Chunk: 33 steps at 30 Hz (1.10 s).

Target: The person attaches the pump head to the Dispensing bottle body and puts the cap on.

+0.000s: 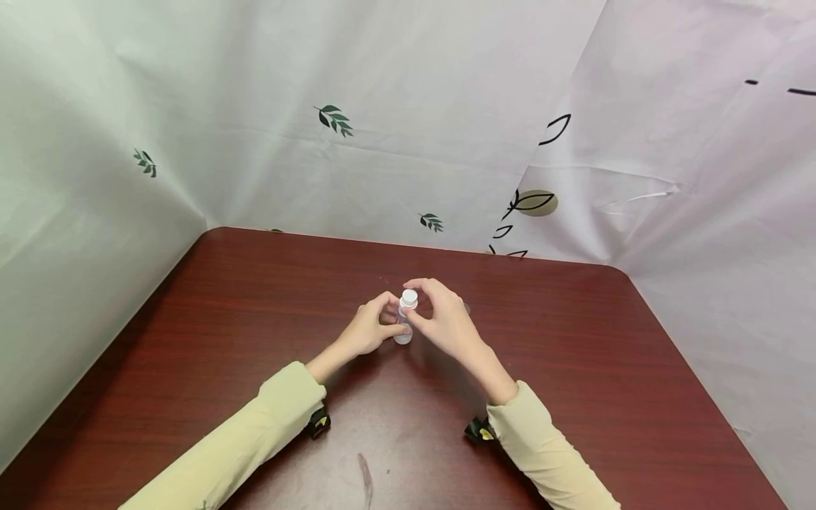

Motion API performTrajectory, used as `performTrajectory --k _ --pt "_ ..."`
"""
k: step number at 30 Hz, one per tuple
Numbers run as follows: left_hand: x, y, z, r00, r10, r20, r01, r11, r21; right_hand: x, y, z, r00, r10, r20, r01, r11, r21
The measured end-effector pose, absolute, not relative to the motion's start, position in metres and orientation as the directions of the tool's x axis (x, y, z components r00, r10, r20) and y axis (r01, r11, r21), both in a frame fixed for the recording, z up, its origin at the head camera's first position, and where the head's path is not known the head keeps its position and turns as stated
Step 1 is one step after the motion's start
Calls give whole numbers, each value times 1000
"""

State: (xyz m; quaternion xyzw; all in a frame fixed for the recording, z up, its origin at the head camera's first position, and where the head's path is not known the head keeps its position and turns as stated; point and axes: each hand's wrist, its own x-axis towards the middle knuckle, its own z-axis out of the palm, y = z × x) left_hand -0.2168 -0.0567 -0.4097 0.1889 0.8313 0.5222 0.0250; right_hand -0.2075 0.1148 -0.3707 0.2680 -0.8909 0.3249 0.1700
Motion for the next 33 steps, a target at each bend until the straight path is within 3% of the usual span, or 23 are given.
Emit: performTrajectory --k 7,15,19,33 --pt "-216 -57 -410 -928 339 153 284 381 880 -208 112 -371 -799 -365 477 -576 691 -437" --pt "-215 -57 -408 -931 335 147 279 390 877 -211 115 -372 -828 -405 389 -555 486 -675" --pt "-216 -56 -409 -932 330 147 278 395 876 -212 117 -372 -829 -431 357 -535 423 -731" --pt "-217 -56 -408 -932 331 147 283 415 865 -211 123 -369 -829 -451 331 -534 465 -706"
